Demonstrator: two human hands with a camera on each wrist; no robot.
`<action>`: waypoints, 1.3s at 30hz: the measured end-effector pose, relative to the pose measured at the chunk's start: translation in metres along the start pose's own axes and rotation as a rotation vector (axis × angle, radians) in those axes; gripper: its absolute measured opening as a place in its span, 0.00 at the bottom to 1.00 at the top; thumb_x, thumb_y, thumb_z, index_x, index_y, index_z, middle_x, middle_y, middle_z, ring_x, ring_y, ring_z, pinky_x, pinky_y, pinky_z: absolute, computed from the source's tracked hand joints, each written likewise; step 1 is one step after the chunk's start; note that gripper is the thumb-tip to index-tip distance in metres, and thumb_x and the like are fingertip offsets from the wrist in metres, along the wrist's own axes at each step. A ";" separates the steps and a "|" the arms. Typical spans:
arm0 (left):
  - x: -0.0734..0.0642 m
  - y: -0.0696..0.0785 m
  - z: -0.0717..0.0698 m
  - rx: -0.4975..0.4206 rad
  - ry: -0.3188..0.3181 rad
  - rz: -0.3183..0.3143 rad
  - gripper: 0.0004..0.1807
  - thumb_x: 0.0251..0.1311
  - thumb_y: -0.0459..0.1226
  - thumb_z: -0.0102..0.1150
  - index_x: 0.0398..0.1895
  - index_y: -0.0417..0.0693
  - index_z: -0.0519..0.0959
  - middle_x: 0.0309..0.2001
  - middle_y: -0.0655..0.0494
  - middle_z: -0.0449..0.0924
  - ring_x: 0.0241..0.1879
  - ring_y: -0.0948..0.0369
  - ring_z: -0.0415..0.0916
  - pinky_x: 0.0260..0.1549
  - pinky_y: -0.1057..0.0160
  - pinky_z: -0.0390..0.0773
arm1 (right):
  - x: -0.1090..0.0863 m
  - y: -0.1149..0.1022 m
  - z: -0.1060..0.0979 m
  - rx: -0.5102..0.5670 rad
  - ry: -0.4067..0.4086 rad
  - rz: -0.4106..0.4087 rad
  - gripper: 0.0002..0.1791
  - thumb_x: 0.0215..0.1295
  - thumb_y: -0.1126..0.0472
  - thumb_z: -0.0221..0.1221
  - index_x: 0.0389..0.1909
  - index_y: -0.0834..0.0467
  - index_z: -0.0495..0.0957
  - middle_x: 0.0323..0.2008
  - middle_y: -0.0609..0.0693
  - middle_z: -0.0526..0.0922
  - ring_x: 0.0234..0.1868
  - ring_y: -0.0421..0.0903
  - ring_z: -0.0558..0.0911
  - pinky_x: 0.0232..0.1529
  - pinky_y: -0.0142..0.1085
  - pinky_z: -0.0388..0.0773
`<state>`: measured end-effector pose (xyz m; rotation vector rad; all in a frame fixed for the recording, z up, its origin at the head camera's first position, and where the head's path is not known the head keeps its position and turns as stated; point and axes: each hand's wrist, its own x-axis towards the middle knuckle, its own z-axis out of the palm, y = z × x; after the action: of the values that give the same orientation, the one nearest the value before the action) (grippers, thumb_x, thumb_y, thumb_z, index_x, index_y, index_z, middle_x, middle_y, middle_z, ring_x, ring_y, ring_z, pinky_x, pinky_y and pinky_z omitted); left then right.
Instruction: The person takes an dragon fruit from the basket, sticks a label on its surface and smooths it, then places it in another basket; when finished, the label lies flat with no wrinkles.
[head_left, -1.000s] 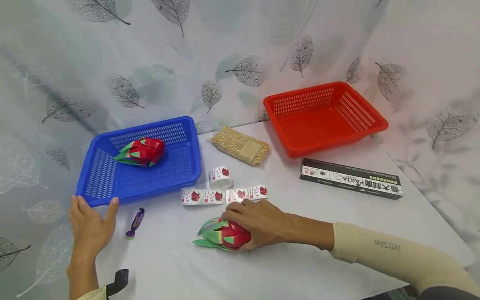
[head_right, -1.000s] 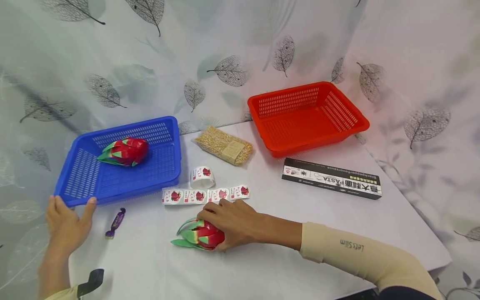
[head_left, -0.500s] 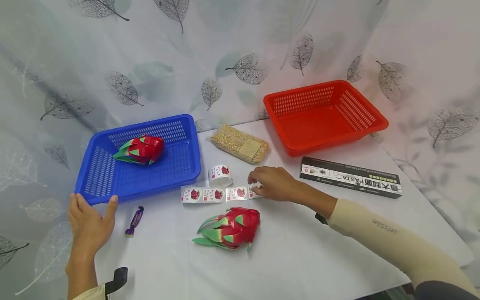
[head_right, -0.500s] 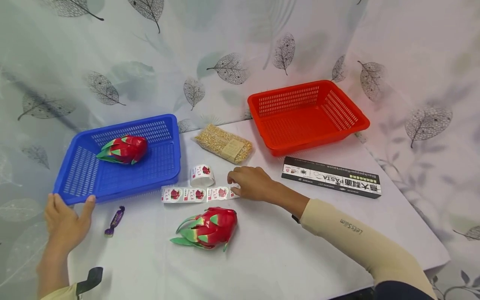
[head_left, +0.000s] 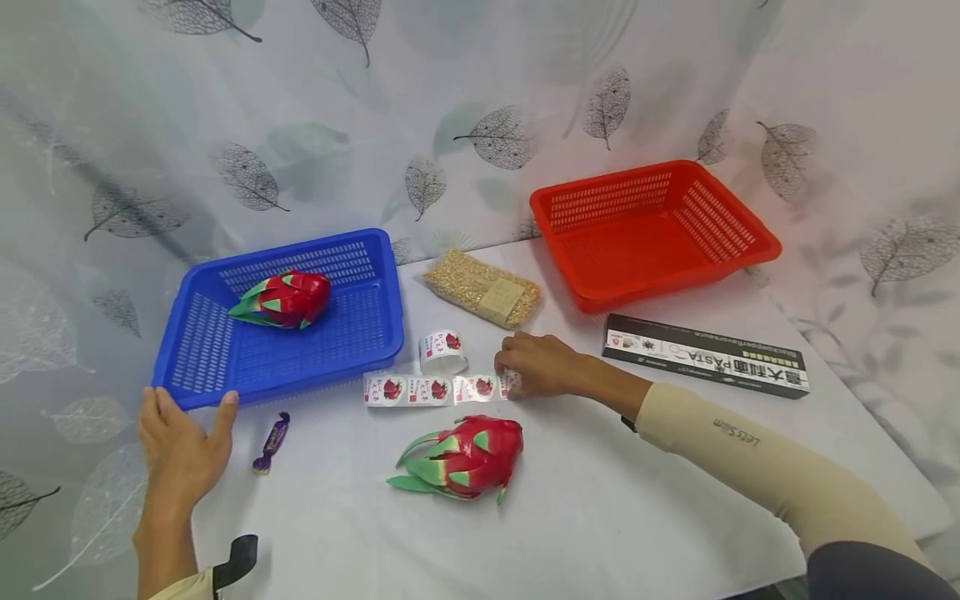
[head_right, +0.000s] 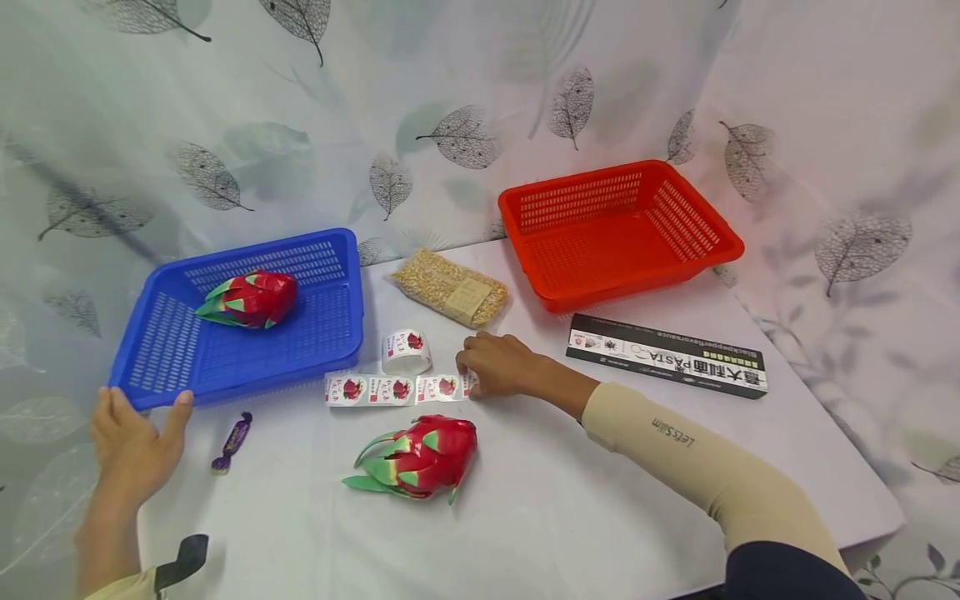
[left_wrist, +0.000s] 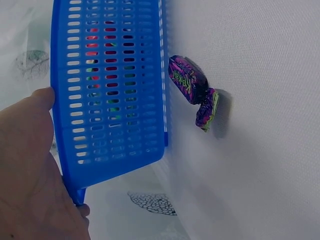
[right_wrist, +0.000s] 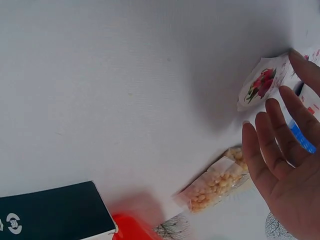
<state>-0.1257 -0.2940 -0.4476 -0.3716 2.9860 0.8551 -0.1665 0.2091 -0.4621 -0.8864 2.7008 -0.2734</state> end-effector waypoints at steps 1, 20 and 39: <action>0.000 0.000 0.000 -0.002 -0.003 -0.004 0.58 0.80 0.61 0.40 0.80 0.29 0.19 0.81 0.30 0.12 0.81 0.30 0.18 0.77 0.27 0.30 | 0.000 0.000 0.000 0.000 -0.004 0.000 0.18 0.62 0.54 0.76 0.52 0.51 0.86 0.51 0.49 0.84 0.54 0.48 0.79 0.44 0.41 0.84; 0.000 0.003 0.000 -0.017 -0.004 -0.008 0.57 0.80 0.60 0.41 0.81 0.33 0.18 0.82 0.33 0.12 0.81 0.31 0.19 0.74 0.24 0.31 | 0.019 0.004 -0.013 0.153 -0.189 0.095 0.19 0.61 0.54 0.77 0.49 0.52 0.83 0.44 0.46 0.80 0.48 0.45 0.75 0.44 0.37 0.79; -0.002 0.003 0.000 -0.007 -0.006 -0.008 0.57 0.80 0.60 0.40 0.80 0.31 0.18 0.82 0.32 0.12 0.81 0.30 0.19 0.75 0.25 0.31 | 0.016 0.006 -0.010 0.169 -0.166 0.072 0.18 0.61 0.54 0.77 0.50 0.52 0.83 0.44 0.45 0.81 0.48 0.44 0.76 0.48 0.37 0.79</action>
<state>-0.1240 -0.2911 -0.4462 -0.3808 2.9746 0.8643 -0.1854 0.2053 -0.4574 -0.7278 2.5074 -0.3881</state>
